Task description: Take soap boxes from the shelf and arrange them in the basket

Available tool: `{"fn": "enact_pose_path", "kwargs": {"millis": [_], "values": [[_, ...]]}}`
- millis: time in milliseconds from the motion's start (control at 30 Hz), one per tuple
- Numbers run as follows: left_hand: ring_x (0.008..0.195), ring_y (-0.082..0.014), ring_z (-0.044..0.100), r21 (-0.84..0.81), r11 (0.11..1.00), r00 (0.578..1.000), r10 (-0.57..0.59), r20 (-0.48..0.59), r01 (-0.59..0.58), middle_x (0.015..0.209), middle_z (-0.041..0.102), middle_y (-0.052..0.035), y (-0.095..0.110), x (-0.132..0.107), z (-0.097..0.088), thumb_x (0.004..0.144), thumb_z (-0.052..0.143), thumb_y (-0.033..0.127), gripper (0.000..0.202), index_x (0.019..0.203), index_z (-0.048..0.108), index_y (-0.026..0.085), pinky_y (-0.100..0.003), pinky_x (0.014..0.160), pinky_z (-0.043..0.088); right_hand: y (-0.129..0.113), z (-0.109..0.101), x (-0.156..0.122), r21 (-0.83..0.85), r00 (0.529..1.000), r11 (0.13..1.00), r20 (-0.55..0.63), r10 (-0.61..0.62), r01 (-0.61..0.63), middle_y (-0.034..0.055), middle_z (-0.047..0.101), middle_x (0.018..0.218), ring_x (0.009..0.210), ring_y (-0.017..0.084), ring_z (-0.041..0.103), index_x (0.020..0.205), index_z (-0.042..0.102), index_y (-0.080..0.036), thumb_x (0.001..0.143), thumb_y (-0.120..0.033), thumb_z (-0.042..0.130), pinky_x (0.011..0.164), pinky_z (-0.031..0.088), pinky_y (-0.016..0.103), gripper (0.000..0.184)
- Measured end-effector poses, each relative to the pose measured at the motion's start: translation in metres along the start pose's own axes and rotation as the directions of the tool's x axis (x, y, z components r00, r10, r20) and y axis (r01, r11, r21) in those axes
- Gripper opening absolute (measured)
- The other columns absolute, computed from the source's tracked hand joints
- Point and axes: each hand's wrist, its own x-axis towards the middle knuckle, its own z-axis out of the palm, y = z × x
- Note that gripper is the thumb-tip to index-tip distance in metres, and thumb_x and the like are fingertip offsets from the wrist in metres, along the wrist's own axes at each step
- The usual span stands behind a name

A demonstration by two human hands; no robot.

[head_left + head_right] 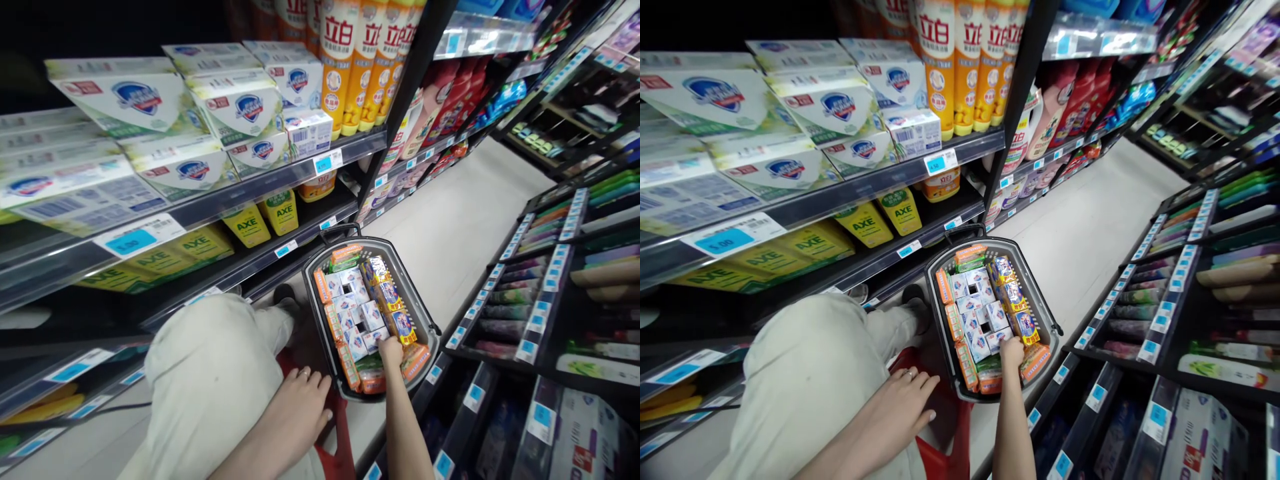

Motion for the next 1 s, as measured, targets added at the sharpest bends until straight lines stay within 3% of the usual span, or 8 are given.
{"fn": "enact_pose_path", "kwargs": {"millis": [333,500,600,667,733,800,867,1000], "values": [[0.117,-0.0370,0.054,-0.005,1.000,0.999,0.005,-0.036,-0.005,0.118,0.064,-0.0175,0.000,-0.002,0.002,0.089,0.050,0.024,0.042,0.128,0.057,0.010,-0.053,0.102,0.042,0.004,0.004,0.009,0.006,0.997,0.998,0.048,-0.068,0.068,0.0322,0.063,0.105,0.104,0.031,0.065,0.115,0.052,0.004,0.091,-0.041,0.051,0.078,0.049,0.032,0.051],[0.118,-0.0365,0.054,-0.009,1.000,0.999,0.003,-0.041,-0.003,0.119,0.064,-0.0172,-0.001,-0.001,0.004,0.088,0.050,0.024,0.042,0.128,0.057,0.011,-0.053,0.103,0.041,0.004,0.000,0.006,-0.088,0.992,0.988,0.035,-0.123,0.125,0.0262,0.065,0.102,0.098,0.032,0.067,0.115,0.056,-0.003,0.090,-0.038,0.054,0.077,0.051,0.035,0.043],[0.117,-0.0369,0.054,-0.004,1.000,0.999,0.010,-0.051,-0.010,0.119,0.064,-0.0178,-0.001,0.000,0.004,0.089,0.051,0.025,0.042,0.128,0.057,0.011,-0.053,0.102,0.042,-0.007,-0.002,0.000,-0.169,0.983,0.970,-0.026,-0.180,0.173,0.0258,0.065,0.103,0.096,0.031,0.067,0.113,0.058,-0.003,0.095,-0.030,0.042,0.078,0.050,0.037,0.036],[0.117,-0.0372,0.054,-0.001,1.000,0.998,0.012,-0.057,-0.012,0.119,0.064,-0.0180,-0.001,0.000,0.004,0.089,0.051,0.024,0.042,0.128,0.057,0.010,-0.054,0.102,0.042,-0.020,-0.002,-0.004,-0.218,0.950,0.932,-0.054,-0.308,0.290,0.0246,0.064,0.107,0.101,0.030,0.064,0.115,0.058,-0.004,0.095,-0.023,0.037,0.080,0.049,0.036,0.035],[0.117,-0.0371,0.054,0.000,1.000,0.998,0.009,-0.055,-0.009,0.119,0.064,-0.0179,-0.001,0.000,0.004,0.089,0.051,0.024,0.041,0.127,0.058,0.010,-0.054,0.102,0.042,-0.035,-0.002,-0.004,-0.268,0.857,0.837,-0.068,-0.510,0.477,0.0220,0.060,0.120,0.113,0.030,0.057,0.120,0.059,-0.009,0.093,-0.023,0.041,0.088,0.046,0.037,0.035],[0.118,-0.0370,0.054,-0.003,1.000,0.999,0.006,-0.046,-0.007,0.119,0.064,-0.0180,-0.001,0.000,0.004,0.089,0.051,0.025,0.041,0.127,0.058,0.010,-0.053,0.103,0.042,-0.048,0.000,-0.001,-0.303,0.770,0.754,-0.089,-0.632,0.583,0.0202,0.049,0.136,0.122,0.032,0.049,0.129,0.055,-0.013,0.090,-0.027,0.048,0.097,0.041,0.040,0.042],[0.118,-0.0375,0.054,-0.005,1.000,0.999,0.004,-0.044,-0.004,0.119,0.064,-0.0181,-0.001,0.000,0.005,0.089,0.051,0.025,0.042,0.127,0.058,0.010,-0.054,0.102,0.042,-0.057,0.002,0.006,-0.304,0.791,0.782,-0.124,-0.599,0.545,0.0227,0.041,0.143,0.121,0.033,0.048,0.139,0.046,-0.011,0.090,-0.027,0.047,0.099,0.038,0.041,0.052],[0.119,-0.0380,0.053,-0.025,1.000,0.999,-0.006,-0.053,0.004,0.121,0.063,-0.0182,-0.001,0.000,0.006,0.088,0.050,0.024,0.043,0.128,0.057,0.010,-0.056,0.103,0.041,-0.061,0.005,0.022,-0.285,0.882,0.862,-0.099,-0.461,0.419,0.0328,0.048,0.128,0.110,0.033,0.054,0.141,0.037,0.001,0.088,-0.020,0.042,0.088,0.043,0.039,0.057]]}}
